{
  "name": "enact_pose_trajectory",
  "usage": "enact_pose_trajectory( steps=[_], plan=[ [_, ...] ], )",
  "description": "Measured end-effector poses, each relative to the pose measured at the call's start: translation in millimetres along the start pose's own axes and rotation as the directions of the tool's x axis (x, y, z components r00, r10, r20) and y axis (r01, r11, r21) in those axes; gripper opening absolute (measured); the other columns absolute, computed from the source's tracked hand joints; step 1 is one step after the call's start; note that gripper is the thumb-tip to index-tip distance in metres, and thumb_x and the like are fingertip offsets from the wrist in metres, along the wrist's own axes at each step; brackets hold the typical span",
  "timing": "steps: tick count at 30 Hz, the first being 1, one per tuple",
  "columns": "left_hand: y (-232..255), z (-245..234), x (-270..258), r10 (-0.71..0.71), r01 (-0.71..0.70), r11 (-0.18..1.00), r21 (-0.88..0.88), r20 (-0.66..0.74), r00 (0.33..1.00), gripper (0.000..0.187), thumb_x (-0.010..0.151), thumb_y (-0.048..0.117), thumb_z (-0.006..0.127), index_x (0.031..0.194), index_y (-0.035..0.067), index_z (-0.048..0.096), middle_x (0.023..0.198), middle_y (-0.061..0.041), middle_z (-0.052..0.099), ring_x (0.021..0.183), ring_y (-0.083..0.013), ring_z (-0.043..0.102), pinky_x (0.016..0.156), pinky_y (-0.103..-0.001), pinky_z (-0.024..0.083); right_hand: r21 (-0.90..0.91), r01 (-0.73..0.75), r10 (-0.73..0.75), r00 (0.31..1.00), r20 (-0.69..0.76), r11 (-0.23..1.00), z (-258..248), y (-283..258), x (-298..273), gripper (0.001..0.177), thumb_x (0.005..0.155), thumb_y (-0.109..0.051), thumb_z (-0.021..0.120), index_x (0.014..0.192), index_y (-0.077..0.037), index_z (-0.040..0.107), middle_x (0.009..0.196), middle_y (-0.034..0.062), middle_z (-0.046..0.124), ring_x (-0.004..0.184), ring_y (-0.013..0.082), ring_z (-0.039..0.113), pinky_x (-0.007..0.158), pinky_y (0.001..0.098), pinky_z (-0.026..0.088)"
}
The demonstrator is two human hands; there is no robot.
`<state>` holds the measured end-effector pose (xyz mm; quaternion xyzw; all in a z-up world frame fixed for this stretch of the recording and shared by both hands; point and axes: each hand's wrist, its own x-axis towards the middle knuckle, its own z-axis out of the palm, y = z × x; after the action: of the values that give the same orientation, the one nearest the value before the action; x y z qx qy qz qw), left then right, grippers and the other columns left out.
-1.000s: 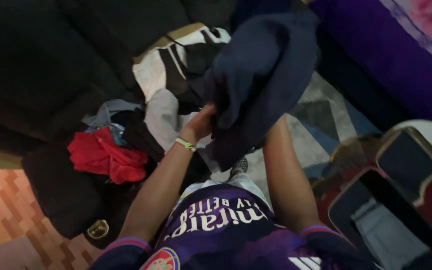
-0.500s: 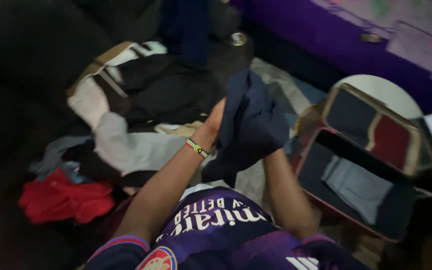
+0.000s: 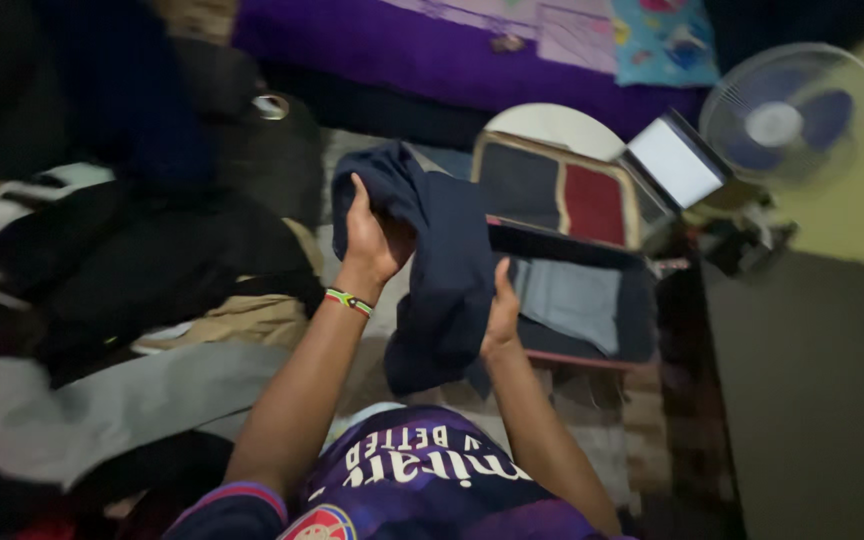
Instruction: The person picks up a light-colored pair of pants and a dark-colored pair of pants from a pile of clothes, folds each pair on a desk, and places them into an open suitcase.
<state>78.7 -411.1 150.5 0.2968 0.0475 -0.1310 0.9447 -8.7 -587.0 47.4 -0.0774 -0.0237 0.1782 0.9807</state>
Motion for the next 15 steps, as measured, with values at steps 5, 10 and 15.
enact_pose_trajectory(
  steps=[5, 10, 15],
  plan=[
    [-67.3, 7.1, 19.0, -0.198, 0.195, 0.98, 0.04, 0.104, 0.975, 0.076, 0.102, 0.063, 0.041, 0.143, 0.0, 0.053, 0.143, -0.019, 0.058, 0.132, -0.0341, 0.057, 0.116, -0.049, 0.044, -0.023, 0.141, -0.14, 0.989, 0.039, 0.99, 19.4, -52.6, -14.6, 0.068, 0.11, -0.051, 0.043, 0.153, 0.002, 0.044, 0.148, 0.0189, 0.056, 0.135, 0.0325, 0.056, 0.119, 0.0465, 0.041],
    [-121.4, 2.6, 37.5, -0.381, 0.361, 0.911, 0.199, 0.069, 0.922, 0.068, 0.103, 0.058, 0.043, 0.143, 0.003, 0.054, 0.138, -0.017, 0.062, 0.125, -0.0301, 0.063, 0.109, -0.044, 0.051, -0.015, 0.206, -0.207, 0.975, -0.078, 0.978, 17.8, -79.8, -19.4, 0.066, 0.11, -0.049, 0.045, 0.148, 0.005, 0.049, 0.143, 0.0194, 0.06, 0.131, 0.0328, 0.059, 0.117, 0.0462, 0.044],
    [-141.3, 11.9, 28.2, -0.683, 0.666, 0.729, 0.16, 0.094, 0.725, 0.074, 0.105, 0.063, 0.048, 0.139, -0.003, 0.056, 0.128, -0.018, 0.067, 0.114, -0.0282, 0.068, 0.102, -0.042, 0.056, -0.089, 0.387, -0.397, 0.89, -0.225, 0.918, 0.8, -88.7, -29.8, 0.065, 0.106, -0.051, 0.049, 0.139, 0.004, 0.056, 0.134, 0.0183, 0.065, 0.122, 0.0323, 0.064, 0.111, 0.0451, 0.048]
  ],
)
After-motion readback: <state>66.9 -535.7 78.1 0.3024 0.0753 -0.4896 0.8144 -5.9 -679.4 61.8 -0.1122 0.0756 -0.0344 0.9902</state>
